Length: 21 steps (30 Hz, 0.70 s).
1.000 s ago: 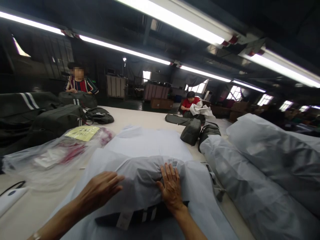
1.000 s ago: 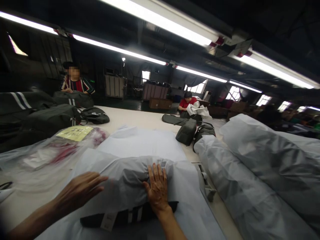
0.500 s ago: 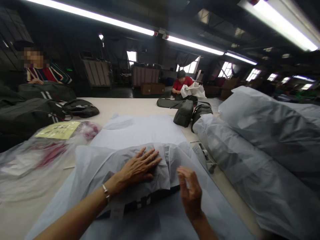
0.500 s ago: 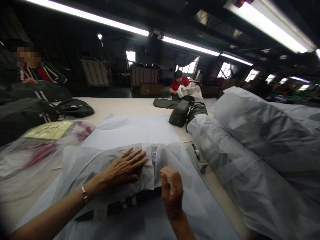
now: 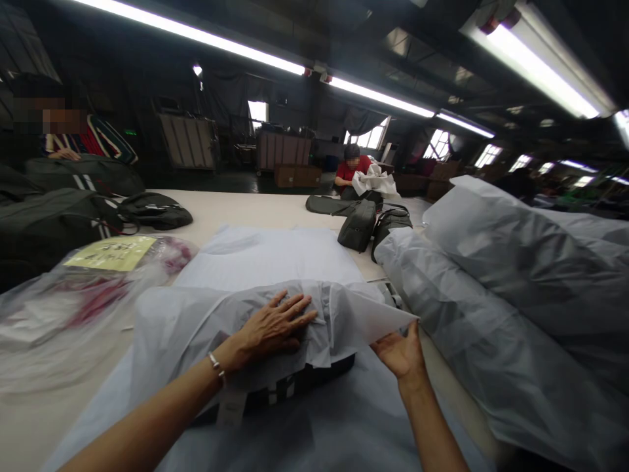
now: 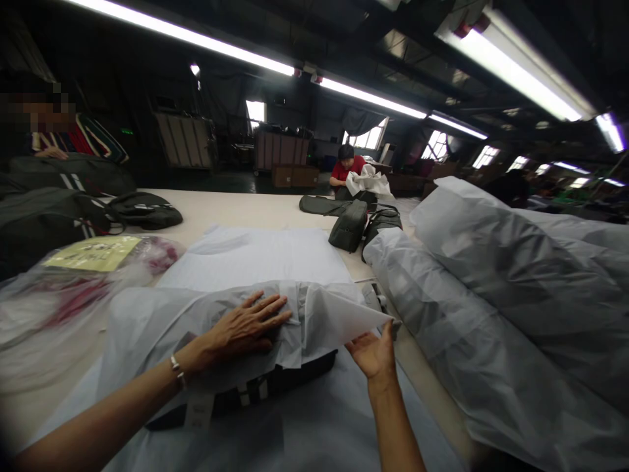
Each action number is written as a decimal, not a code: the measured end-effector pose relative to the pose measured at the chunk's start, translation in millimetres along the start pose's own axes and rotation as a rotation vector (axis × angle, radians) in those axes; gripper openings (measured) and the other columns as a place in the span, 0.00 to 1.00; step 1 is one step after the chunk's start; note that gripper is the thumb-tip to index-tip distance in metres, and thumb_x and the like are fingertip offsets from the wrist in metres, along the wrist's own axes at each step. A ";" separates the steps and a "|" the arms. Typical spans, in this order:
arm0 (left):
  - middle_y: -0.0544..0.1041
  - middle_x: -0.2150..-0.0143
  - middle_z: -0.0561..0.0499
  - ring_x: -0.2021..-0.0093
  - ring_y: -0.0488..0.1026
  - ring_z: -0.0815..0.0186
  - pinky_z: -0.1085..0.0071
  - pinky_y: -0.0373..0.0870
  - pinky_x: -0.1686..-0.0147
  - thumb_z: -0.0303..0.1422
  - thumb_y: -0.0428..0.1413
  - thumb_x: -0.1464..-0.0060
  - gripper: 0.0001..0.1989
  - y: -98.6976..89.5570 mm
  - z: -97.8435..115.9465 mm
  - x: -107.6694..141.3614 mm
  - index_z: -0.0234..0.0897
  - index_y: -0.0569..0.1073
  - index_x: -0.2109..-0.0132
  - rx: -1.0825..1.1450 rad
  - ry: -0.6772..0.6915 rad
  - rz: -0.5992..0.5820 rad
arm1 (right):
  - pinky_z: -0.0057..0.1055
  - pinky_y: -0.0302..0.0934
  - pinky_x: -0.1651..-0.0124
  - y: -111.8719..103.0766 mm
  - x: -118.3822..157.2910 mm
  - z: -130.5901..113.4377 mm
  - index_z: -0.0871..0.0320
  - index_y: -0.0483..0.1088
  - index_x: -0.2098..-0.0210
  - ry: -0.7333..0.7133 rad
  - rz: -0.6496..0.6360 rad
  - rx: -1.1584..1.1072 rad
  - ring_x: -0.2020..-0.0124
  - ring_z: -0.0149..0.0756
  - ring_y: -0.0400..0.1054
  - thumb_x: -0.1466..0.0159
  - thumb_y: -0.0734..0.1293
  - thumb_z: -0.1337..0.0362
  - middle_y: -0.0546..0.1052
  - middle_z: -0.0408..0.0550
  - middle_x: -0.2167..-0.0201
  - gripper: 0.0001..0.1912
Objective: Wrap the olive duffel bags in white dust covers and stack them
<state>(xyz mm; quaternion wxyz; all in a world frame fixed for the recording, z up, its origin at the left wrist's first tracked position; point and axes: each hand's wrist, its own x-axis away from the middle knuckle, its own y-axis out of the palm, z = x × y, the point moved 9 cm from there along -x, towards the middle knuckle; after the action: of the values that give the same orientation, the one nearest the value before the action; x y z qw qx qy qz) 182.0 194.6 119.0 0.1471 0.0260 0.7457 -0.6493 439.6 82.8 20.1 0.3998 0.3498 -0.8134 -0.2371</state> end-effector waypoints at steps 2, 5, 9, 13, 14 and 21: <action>0.52 0.28 0.46 0.30 0.50 0.56 0.53 0.40 0.33 0.45 0.56 0.39 0.37 -0.7 0.2 0.3 0.48 0.49 0.30 0.000 0.008 0.012 | 0.53 0.66 0.52 5.4 -3.7 -16.7 0.54 0.71 0.59 -0.022 -0.021 0.000 0.55 0.48 0.72 0.44 0.60 0.33 0.79 0.53 0.63 0.33; 0.52 0.28 0.46 0.30 0.49 0.55 0.53 0.38 0.33 0.45 0.56 0.40 0.37 1.8 0.5 0.3 0.48 0.49 0.30 0.000 0.019 0.010 | 0.51 0.67 0.54 1.6 -0.8 -37.6 0.55 0.70 0.56 -0.038 0.021 0.026 0.55 0.47 0.71 0.42 0.62 0.36 0.78 0.53 0.60 0.31; 0.52 0.28 0.45 0.30 0.49 0.54 0.52 0.40 0.33 0.44 0.58 0.41 0.38 5.1 -0.6 -0.1 0.48 0.50 0.30 -0.002 0.008 -0.014 | 0.52 0.69 0.55 -7.9 14.3 -66.1 0.59 0.66 0.52 -0.069 0.094 0.006 0.51 0.49 0.70 0.41 0.59 0.35 0.75 0.60 0.53 0.35; 0.52 0.28 0.45 0.30 0.50 0.55 0.52 0.40 0.33 0.44 0.57 0.41 0.37 3.6 -0.4 -0.6 0.48 0.51 0.30 0.002 0.007 -0.009 | 0.58 0.69 0.53 -9.9 24.6 -77.9 0.58 0.64 0.49 -0.148 0.055 0.035 0.48 0.52 0.70 0.45 0.61 0.31 0.72 0.61 0.49 0.40; 0.52 0.28 0.45 0.30 0.50 0.55 0.52 0.41 0.33 0.44 0.57 0.40 0.37 3.2 -0.2 -0.7 0.48 0.51 0.30 -0.001 0.008 -0.011 | 0.57 0.69 0.54 -10.3 22.9 -74.1 0.56 0.64 0.49 -0.153 0.052 0.073 0.50 0.51 0.71 0.45 0.65 0.34 0.73 0.58 0.50 0.37; 0.52 0.28 0.44 0.30 0.51 0.55 0.52 0.43 0.34 0.44 0.58 0.41 0.38 3.3 -0.2 -1.2 0.48 0.50 0.30 -0.041 0.001 -0.057 | 0.28 0.69 0.73 -37.1 -2.1 -69.5 0.55 0.68 0.63 -0.517 0.365 0.126 0.75 0.30 0.71 0.55 0.76 0.67 0.76 0.38 0.74 0.21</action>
<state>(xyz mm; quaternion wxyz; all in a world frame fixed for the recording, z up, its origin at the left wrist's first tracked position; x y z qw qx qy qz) 183.9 195.4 116.2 0.1287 0.0022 0.7595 -0.6376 511.3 53.2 33.9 0.1935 0.1504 -0.9504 -0.1914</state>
